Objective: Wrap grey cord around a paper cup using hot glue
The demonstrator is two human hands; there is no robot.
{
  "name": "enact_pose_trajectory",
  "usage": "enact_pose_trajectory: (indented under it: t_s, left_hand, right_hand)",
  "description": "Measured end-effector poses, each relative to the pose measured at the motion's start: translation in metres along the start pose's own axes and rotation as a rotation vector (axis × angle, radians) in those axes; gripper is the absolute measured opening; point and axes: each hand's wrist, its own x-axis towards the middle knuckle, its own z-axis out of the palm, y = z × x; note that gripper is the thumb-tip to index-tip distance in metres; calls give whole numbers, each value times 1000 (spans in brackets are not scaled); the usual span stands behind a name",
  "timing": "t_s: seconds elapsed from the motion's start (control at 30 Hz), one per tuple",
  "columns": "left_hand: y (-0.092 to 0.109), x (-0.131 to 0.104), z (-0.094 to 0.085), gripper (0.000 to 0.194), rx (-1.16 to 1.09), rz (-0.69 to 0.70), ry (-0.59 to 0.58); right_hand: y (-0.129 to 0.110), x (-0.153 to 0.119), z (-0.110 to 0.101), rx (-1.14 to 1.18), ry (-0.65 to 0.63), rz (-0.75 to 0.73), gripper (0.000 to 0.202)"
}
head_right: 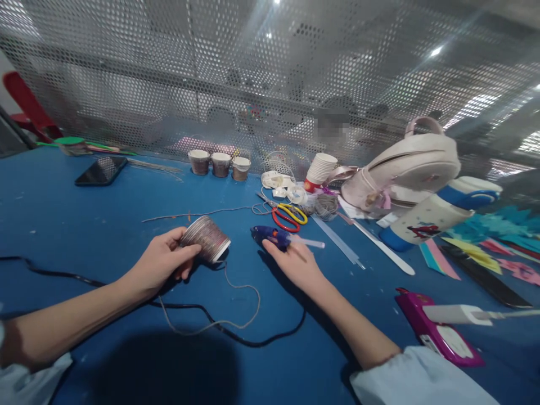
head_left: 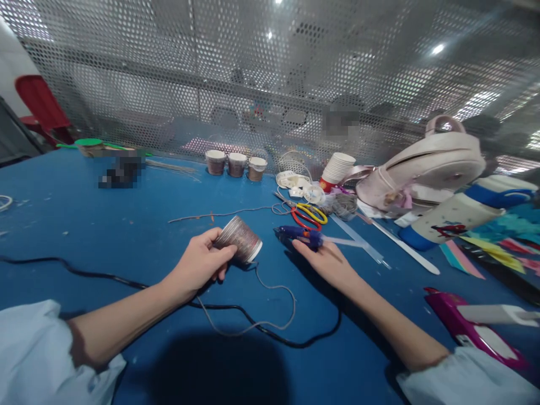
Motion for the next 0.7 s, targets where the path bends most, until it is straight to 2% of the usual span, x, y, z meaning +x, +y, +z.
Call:
enact_pose_trajectory:
  t_s: [0.13,0.2,0.3,0.37,0.43,0.53,0.6,0.7]
  left_hand:
    - [3,-3,-3,14,20,4,31]
    - [5,-5,-4,14,27,1,63]
    - [7,-9,-5,14,28,-3,102]
    - [8,-10,-5,14,23,-7,101]
    - [7,-12,-5,15,21,-12,84]
    - [7,-15,-3,15,27,-9,69]
    - [7,-17,-2,15,34,-2,72]
    - [8,-21,-1,16,46,2,69]
  right_hand:
    - [0,-6,-18,-73,-123,38,35]
    - [0,-17,-34,-150,-165,78,35]
    - [-5,-39,-58,-295,-214,182,45]
    - [-18,-51,-65,-177,-232,138,44]
    - [-37,-55,-57,23,-259,53,36]
    - [-62,-47,-21,342,-247,66,20]
    - [-69,-36,8,503,-220,107,29]
    - [-71,-25,40,797,-321,178,37]
